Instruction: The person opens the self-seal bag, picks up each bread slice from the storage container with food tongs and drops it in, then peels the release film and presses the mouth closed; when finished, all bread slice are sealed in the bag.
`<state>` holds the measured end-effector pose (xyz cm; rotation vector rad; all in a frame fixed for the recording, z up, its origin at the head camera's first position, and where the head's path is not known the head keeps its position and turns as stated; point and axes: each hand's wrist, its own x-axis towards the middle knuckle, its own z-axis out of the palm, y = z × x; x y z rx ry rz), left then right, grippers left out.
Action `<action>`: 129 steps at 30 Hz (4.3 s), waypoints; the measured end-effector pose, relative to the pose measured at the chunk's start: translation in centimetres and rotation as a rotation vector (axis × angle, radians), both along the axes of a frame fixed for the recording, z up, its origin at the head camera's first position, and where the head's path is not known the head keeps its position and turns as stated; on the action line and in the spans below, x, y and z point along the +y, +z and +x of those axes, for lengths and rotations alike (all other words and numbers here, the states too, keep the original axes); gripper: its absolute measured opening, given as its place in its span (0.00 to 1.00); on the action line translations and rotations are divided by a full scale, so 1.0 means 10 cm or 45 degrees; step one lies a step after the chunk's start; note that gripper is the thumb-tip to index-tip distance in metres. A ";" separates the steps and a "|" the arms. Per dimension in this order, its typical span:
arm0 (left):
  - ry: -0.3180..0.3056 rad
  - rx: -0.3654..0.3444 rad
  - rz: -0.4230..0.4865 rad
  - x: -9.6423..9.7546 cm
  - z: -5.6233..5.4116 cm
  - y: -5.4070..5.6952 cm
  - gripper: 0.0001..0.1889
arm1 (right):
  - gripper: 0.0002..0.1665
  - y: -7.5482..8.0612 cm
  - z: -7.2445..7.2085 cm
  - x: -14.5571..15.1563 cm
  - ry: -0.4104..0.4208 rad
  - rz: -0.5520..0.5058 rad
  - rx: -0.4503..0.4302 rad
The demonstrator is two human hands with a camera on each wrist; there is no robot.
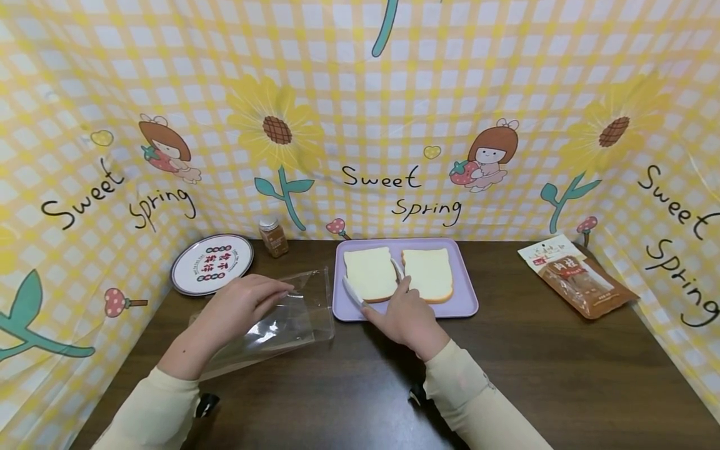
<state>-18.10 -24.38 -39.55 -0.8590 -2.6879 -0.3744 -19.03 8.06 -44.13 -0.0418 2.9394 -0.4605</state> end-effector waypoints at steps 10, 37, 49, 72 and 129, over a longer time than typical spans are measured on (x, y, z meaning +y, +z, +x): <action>-0.009 -0.005 -0.005 0.00 0.00 0.00 0.12 | 0.71 0.04 0.01 -0.04 0.008 0.139 0.004; -0.013 -0.009 -0.007 0.00 0.01 0.00 0.12 | 0.67 0.06 -0.02 -0.06 -0.004 0.248 0.017; -0.003 -0.021 -0.016 0.02 0.01 0.00 0.12 | 0.66 -0.01 0.01 -0.05 0.025 0.304 0.115; 0.083 -0.153 -0.035 0.04 0.02 0.00 0.13 | 0.65 0.06 0.00 0.16 0.069 0.228 0.127; 0.072 -0.126 -0.035 -0.06 0.03 -0.03 0.14 | 0.61 0.42 0.20 1.02 0.670 0.155 0.722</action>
